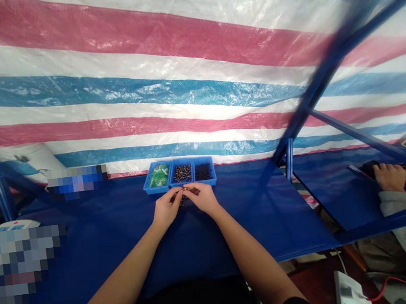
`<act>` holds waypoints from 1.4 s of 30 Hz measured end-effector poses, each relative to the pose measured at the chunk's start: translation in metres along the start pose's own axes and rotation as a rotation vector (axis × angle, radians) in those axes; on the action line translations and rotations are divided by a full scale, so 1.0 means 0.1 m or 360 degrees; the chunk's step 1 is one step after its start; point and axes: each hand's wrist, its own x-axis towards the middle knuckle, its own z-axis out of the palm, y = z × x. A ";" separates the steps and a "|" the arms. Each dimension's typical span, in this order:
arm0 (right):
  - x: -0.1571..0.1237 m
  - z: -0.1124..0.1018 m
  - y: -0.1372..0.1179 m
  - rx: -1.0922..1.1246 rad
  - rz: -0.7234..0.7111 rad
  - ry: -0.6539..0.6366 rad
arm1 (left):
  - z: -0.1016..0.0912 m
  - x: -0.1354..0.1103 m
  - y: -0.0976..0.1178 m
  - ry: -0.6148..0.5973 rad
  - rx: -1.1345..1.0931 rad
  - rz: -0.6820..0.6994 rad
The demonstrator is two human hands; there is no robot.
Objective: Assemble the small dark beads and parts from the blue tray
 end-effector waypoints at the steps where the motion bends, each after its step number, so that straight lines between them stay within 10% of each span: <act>1: 0.00 0.00 0.00 0.0004 -0.0003 -0.0003 | 0.00 0.00 0.00 -0.0009 -0.0004 0.0000; 42: -0.01 -0.01 0.01 -0.0071 -0.0074 -0.0003 | 0.00 -0.01 0.01 -0.0094 -0.0108 -0.0087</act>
